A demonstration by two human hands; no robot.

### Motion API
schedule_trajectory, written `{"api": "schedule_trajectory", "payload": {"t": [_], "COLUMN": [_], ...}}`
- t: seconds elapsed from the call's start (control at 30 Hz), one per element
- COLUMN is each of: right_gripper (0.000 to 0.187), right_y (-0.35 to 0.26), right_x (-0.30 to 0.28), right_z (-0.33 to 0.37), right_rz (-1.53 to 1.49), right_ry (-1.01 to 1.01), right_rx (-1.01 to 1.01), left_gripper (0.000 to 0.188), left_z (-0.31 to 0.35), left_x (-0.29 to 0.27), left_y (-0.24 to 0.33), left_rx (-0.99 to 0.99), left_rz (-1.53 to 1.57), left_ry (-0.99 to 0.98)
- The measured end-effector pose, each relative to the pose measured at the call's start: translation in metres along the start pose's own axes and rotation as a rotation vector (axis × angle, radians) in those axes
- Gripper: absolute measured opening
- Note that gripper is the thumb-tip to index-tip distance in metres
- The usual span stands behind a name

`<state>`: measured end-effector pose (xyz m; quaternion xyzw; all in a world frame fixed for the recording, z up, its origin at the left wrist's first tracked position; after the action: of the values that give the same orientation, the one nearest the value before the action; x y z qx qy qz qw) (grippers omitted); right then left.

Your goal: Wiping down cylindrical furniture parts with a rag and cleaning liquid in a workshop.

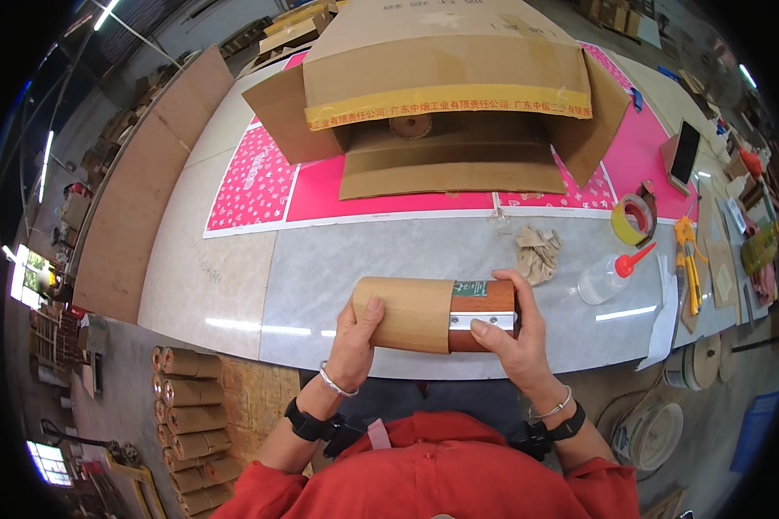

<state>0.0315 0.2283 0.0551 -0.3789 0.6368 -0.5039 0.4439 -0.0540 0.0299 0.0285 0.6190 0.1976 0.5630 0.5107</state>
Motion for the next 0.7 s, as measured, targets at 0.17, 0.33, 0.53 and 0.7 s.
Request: {"api": "schedule_trajectory", "payload": {"t": [0.17, 0.33, 0.53, 0.7], "right_gripper": [0.061, 0.061, 0.061, 0.061], "right_y": [0.006, -0.007, -0.078, -0.099], "right_x": [-0.005, -0.017, -0.010, 0.024], "right_z": [-0.004, -0.015, -0.034, -0.036], "right_rz": [-0.031, 0.119, 0.776, 1.058], "right_ry": [0.111, 0.059, 0.012, 0.027], "right_rx": [-0.010, -0.074, -0.302, -0.460], "left_gripper": [0.044, 0.048, 0.055, 0.048], "left_z": [0.007, 0.005, -0.002, 0.000], "left_x": [0.012, 0.010, 0.014, -0.029], "left_y": [-0.019, -0.042, -0.070, -0.026], "left_rx": [-0.050, -0.093, -0.173, -0.184], "left_rz": [0.191, 0.235, 0.234, -0.452], "left_ry": [0.036, -0.046, -0.118, 0.044]}}
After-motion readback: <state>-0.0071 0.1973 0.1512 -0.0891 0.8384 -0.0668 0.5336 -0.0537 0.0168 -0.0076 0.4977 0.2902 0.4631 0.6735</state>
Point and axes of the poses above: each hand's wrist, its own z-axis away from the middle knuckle, its own x-axis out of the palm, y = z × x, the point moved 8 cm from there along -z, towards the middle knuckle, and after that the axes turned 15 degrees about z, right-handed, at the moved point
